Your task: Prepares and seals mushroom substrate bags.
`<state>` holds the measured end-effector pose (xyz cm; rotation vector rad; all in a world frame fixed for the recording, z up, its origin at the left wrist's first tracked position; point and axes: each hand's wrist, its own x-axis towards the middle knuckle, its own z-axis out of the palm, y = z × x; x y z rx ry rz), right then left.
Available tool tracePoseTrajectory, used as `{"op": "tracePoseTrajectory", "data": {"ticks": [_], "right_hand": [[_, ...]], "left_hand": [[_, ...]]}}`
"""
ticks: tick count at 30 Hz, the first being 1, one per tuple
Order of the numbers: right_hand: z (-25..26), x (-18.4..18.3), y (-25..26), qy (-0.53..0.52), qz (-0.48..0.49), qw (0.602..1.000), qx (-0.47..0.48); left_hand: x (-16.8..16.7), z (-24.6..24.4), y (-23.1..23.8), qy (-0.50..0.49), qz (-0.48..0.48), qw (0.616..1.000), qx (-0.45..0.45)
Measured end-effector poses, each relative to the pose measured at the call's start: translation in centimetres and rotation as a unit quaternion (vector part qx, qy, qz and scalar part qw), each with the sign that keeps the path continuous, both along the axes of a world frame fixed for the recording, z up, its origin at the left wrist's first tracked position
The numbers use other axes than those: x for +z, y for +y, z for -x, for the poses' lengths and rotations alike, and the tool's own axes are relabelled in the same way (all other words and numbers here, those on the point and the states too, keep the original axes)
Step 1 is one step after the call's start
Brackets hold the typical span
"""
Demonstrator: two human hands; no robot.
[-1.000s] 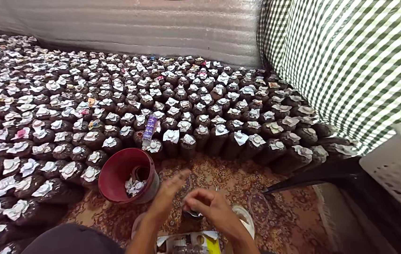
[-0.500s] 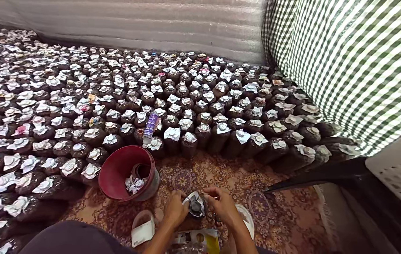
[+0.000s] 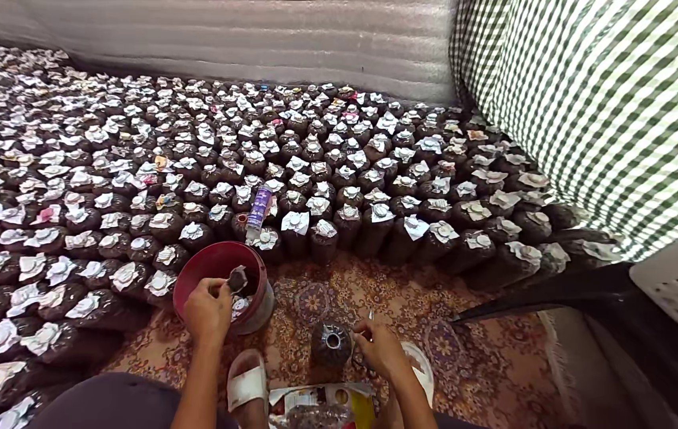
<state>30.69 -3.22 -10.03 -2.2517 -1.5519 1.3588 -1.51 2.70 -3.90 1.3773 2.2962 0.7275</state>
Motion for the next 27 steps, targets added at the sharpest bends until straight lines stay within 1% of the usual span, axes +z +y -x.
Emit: {"op": "tracePoseTrajectory", "data": {"ticks": [1,3,4,6,7,8,10,12,13,14,17,20,22,24,25,27], "right_hand": [[0.3,-0.2,-0.1,-0.007,0.011,1.0,0.009],[0.8,-0.6,-0.3,-0.018,0.012,1.0,0.006],[1.0,-0.9,-0.3,-0.017,0.002,1.0,-0.007],[0.9,-2.3,-0.3,0.011,-0.026,0.998,-0.054],[0.9,-3.3,-0.2,0.052,-0.038,0.994,-0.089],[1.0,-4.4,-0.2,0.111,-0.044,0.985,-0.126],[1.6,-6.3,-0.1,0.218,-0.028,0.959,-0.179],[2.0,-8.3,-0.3,0.267,-0.012,0.945,-0.191],[2.2,-8.8,-0.5,0.273,-0.013,0.942,-0.194],[2.5,-9.1,-0.7,0.272,-0.023,0.94,-0.206],[2.6,-8.7,-0.9,0.259,-0.054,0.934,-0.239],[1.5,-9.2,-0.4,0.242,-0.074,0.943,-0.218],[1.1,-9.7,0.0,0.2,-0.081,0.957,-0.192],[0.9,-9.3,0.0,0.091,-0.081,0.98,-0.159],[1.0,-8.4,0.0,0.027,-0.09,0.985,-0.148],[1.4,-6.3,-0.4,-0.103,-0.146,0.975,-0.129]], "left_hand": [[-0.6,0.6,-0.1,0.015,0.021,0.999,0.02],[-1.1,0.7,-0.3,0.017,0.043,0.999,0.016],[-0.8,0.1,-0.5,0.018,0.032,0.999,-0.006],[-0.6,-2.0,-1.0,0.003,0.012,0.996,-0.093],[-1.0,-3.5,-1.4,-0.03,0.02,0.989,-0.144],[-1.9,-5.2,-1.8,-0.086,0.042,0.977,-0.193],[-5.2,-8.3,-2.3,-0.224,0.122,0.932,-0.259],[-9.1,-10.8,-2.7,-0.321,0.204,0.888,-0.259],[-10.7,-11.7,-2.9,-0.348,0.234,0.874,-0.247],[-12.1,-12.5,-3.2,-0.364,0.249,0.867,-0.231],[-14.4,-13.7,-3.4,-0.383,0.225,0.873,-0.2],[-15.1,-14.4,-2.4,-0.403,0.209,0.869,-0.195],[-15.3,-15.0,-1.9,-0.403,0.201,0.872,-0.191],[-15.3,-15.8,-1.7,-0.397,0.194,0.877,-0.189],[-15.4,-16.0,-1.7,-0.396,0.191,0.878,-0.19],[-15.4,-16.0,-1.6,-0.399,0.193,0.877,-0.187]]}}
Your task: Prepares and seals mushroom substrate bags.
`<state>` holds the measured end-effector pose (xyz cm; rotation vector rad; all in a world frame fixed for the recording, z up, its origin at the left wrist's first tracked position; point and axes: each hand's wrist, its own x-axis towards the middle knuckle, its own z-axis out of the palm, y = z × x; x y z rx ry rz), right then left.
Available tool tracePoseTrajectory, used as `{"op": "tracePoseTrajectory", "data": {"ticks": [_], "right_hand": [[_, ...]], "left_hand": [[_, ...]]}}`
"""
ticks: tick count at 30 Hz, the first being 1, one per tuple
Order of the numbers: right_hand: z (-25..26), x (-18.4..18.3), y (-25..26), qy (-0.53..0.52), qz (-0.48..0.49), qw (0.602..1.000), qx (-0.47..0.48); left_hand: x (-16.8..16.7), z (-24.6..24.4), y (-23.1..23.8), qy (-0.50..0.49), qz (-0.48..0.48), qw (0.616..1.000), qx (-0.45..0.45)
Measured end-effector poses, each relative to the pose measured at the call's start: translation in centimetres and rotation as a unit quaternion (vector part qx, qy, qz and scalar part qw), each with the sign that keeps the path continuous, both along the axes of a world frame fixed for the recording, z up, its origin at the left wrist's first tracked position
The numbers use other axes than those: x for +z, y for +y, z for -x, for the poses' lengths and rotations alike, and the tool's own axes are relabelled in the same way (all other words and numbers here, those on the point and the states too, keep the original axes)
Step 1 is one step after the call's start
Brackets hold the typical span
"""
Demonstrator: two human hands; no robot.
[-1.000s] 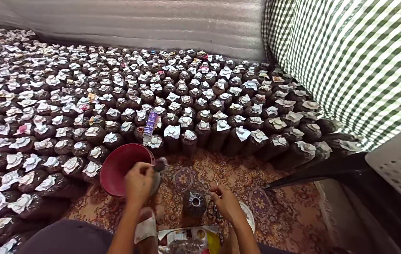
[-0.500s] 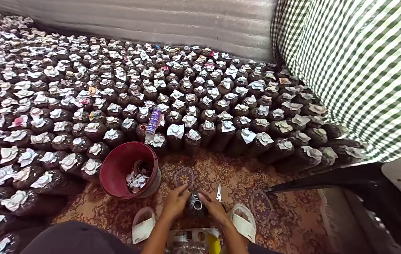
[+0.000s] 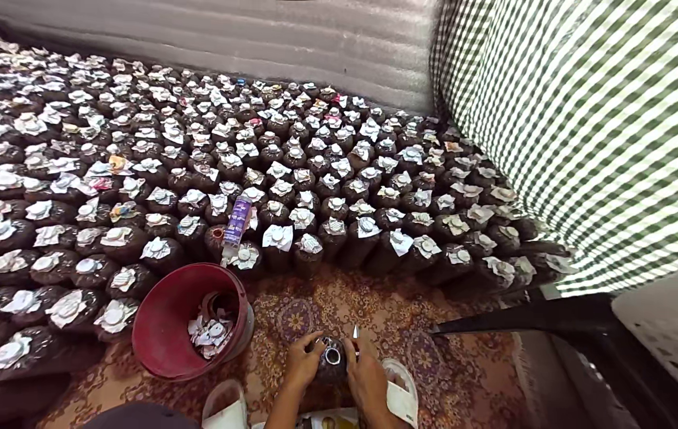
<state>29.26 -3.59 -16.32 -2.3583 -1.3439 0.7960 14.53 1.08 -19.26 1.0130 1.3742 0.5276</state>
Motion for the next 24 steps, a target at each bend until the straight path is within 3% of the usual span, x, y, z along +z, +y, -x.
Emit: {"op": "tracePoseTrajectory", "data": {"ticks": [2,6,10,13,16,18,20,22,24], "right_hand": [[0.3,2.1,-0.6,-0.101,-0.013,0.994,0.048],[0.9,3.5,0.5,-0.197,0.108,0.942,0.25],[1.9,4.5,2.0,-0.219,0.197,0.88,0.373],[2.1,3.6,1.6,-0.225,0.18,0.873,0.392],[1.7,3.1,1.8,-0.214,0.128,0.906,0.342],[2.0,4.8,1.8,-0.223,0.095,0.917,0.318],[1.6,6.3,1.4,-0.25,-0.004,0.882,0.398],[0.6,8.0,1.7,-0.244,-0.02,0.848,0.469],[-0.5,9.3,3.1,-0.235,0.055,0.908,0.343]], "left_hand": [[0.1,0.3,-0.2,-0.007,0.015,1.0,0.0],[0.4,0.5,-0.2,-0.029,0.044,0.999,0.01],[0.3,1.5,-0.5,-0.079,0.136,0.986,0.052],[1.2,2.3,-0.8,-0.071,0.167,0.982,0.058],[3.1,3.3,-0.5,-0.005,0.06,0.996,0.062],[4.9,4.5,-0.1,0.008,-0.014,0.995,0.096],[6.7,5.8,0.5,0.012,-0.066,0.989,0.128],[7.9,6.9,0.9,0.011,-0.084,0.987,0.139],[8.7,7.6,1.1,0.0,-0.094,0.984,0.15]]}}
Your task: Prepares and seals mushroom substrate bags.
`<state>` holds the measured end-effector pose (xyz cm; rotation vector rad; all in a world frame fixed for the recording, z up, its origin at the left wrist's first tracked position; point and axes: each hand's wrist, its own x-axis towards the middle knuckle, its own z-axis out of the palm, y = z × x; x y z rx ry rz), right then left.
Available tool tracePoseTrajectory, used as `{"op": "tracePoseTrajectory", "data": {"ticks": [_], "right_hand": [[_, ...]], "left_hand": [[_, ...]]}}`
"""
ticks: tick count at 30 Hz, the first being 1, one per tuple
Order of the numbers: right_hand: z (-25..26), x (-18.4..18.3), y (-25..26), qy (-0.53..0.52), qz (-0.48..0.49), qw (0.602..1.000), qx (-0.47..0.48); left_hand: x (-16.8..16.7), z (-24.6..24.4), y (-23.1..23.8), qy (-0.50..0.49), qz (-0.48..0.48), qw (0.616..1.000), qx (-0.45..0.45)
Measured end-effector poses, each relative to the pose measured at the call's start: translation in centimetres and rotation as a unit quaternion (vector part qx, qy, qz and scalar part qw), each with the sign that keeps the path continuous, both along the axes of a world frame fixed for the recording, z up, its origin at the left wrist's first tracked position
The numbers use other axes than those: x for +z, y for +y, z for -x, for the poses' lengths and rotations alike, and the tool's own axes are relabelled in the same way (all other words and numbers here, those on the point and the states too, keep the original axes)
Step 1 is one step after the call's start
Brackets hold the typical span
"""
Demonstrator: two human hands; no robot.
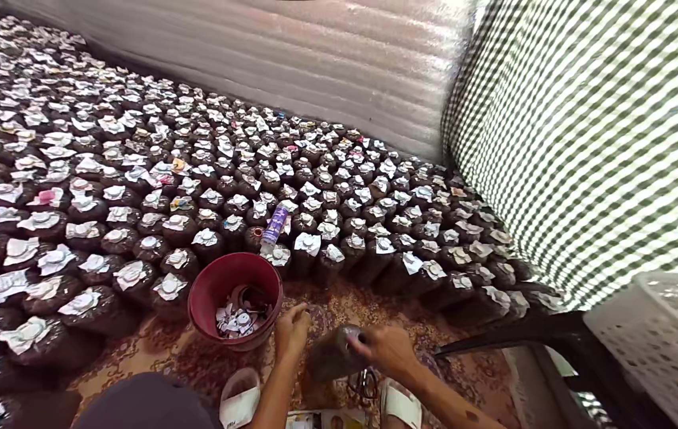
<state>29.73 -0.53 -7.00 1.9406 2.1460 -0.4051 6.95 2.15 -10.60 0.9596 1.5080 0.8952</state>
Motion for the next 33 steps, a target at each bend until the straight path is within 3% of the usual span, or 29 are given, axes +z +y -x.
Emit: {"op": "tracePoseTrajectory", "data": {"ticks": [1,2,3,6,7,11,13,16,19,21,23,25,28,33], "right_hand": [[0.0,0.8,0.9,0.003,0.051,0.99,-0.129],[0.3,1.2,1.4,0.009,0.07,0.977,-0.199],[0.8,1.4,1.0,0.005,0.068,0.981,-0.184],[1.5,0.6,-1.8,0.003,-0.006,0.994,0.11],[1.2,0.6,-1.5,0.009,-0.027,0.988,0.15],[0.4,0.3,-0.1,0.012,-0.126,0.991,0.046],[0.8,-0.3,-1.3,0.022,-0.192,0.978,0.072],[0.8,-0.3,-2.4,0.025,-0.255,0.96,0.112],[0.6,0.7,-2.7,0.055,-0.303,0.945,0.109],[0.7,2.3,-2.9,0.087,-0.271,0.956,0.076],[0.2,5.2,-3.3,0.159,-0.142,0.977,-0.003],[-1.2,6.8,-3.6,0.305,-0.064,0.946,-0.083],[-1.4,5.5,-4.7,0.497,-0.011,0.86,-0.111],[2.7,2.5,-6.5,0.515,-0.08,0.843,-0.136]], "left_hand": [[0.3,0.2,0.2,-0.003,-0.006,1.0,0.01],[0.7,0.3,0.3,-0.003,-0.014,1.0,0.014],[1.0,0.6,0.5,0.003,-0.023,1.0,0.008],[1.2,0.9,-0.3,0.067,-0.06,0.993,-0.083],[1.4,0.7,-0.5,0.095,-0.08,0.983,-0.136],[1.2,-2.0,-2.8,0.15,-0.13,0.934,-0.298],[-0.6,-3.7,-4.2,0.137,-0.173,0.922,-0.318],[-2.2,-4.9,-4.6,0.069,-0.225,0.927,-0.293],[-1.4,-5.1,-4.7,0.012,-0.276,0.928,-0.25],[0.0,-5.3,-4.8,0.009,-0.32,0.922,-0.218],[1.7,-5.5,-4.8,0.0,-0.335,0.922,-0.193],[3.7,-4.9,-4.5,-0.042,-0.312,0.932,-0.179],[5.5,-4.0,-4.1,-0.12,-0.306,0.93,-0.162],[7.0,-3.8,-4.3,-0.192,-0.285,0.931,-0.123]]}}
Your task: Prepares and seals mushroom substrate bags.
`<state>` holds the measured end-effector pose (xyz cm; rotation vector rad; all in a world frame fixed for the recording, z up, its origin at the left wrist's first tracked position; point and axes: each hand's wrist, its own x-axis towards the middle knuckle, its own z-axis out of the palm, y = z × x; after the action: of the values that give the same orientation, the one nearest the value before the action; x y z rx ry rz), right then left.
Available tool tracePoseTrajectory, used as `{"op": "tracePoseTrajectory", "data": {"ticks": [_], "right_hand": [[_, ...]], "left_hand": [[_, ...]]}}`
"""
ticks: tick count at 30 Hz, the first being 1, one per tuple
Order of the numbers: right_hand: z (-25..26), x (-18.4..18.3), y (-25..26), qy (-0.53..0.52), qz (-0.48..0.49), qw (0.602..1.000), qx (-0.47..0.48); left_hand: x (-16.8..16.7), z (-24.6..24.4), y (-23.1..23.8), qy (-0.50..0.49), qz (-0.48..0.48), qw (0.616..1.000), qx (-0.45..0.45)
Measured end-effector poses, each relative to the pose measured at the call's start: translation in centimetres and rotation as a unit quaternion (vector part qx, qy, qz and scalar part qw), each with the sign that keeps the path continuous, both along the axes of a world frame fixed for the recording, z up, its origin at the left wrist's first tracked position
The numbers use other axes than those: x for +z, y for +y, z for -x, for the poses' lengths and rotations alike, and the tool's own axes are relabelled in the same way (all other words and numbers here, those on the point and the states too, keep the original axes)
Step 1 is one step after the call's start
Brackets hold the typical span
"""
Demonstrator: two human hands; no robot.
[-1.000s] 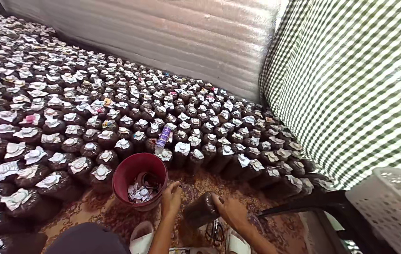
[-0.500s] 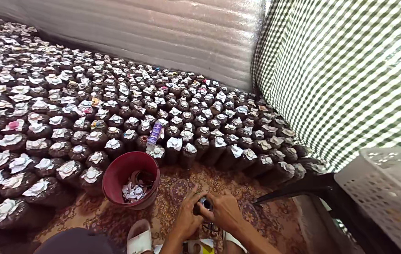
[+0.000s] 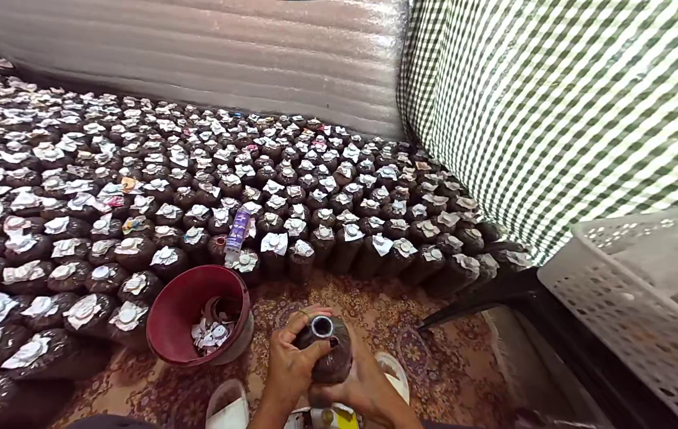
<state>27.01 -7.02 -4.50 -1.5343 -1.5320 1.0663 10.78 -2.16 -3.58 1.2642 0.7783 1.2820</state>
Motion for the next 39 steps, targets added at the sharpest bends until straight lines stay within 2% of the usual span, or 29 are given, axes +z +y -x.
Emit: {"op": "tracePoseTrajectory", "data": {"ticks": [2,4,6,8,12,16,18,22,27,33,39], "right_hand": [[1.6,-0.7,-0.6,0.049,0.03,0.998,-0.036],[2.5,-1.5,-1.1,0.053,0.091,0.993,-0.052],[2.5,-2.6,-1.0,0.04,0.162,0.985,-0.035],[1.5,-3.9,-0.7,0.045,0.205,0.978,0.003],[-1.6,-6.1,-1.3,0.009,0.234,0.971,0.042],[-3.7,-6.0,-0.8,-0.197,0.299,0.934,0.007],[-4.2,-6.2,-0.6,-0.232,0.308,0.922,-0.012],[-4.0,-6.4,-0.4,-0.22,0.298,0.929,-0.001],[-3.3,-6.3,-0.2,-0.216,0.291,0.932,0.012],[-3.5,-5.9,-0.3,-0.214,0.291,0.932,0.006],[-3.5,-5.9,-0.3,-0.209,0.285,0.935,0.005]], "left_hand": [[0.0,0.3,0.0,-0.004,0.074,0.997,0.019],[-1.0,0.7,0.1,-0.008,0.165,0.986,0.034],[-3.0,1.1,0.5,-0.015,0.236,0.97,0.046],[-4.9,1.1,0.7,-0.004,0.264,0.963,0.047],[-6.9,0.8,0.8,0.05,0.224,0.973,0.006],[-10.0,-0.1,0.5,0.169,0.129,0.977,0.009],[-11.9,-0.1,0.1,0.239,0.096,0.966,0.01],[-14.6,-0.1,-0.7,0.304,0.094,0.948,0.011],[-14.0,-0.5,-0.5,0.315,0.086,0.944,0.041],[-14.0,-0.6,-0.9,0.376,0.069,0.924,0.021],[-14.8,-0.6,-1.3,0.371,0.063,0.926,0.007]]}}
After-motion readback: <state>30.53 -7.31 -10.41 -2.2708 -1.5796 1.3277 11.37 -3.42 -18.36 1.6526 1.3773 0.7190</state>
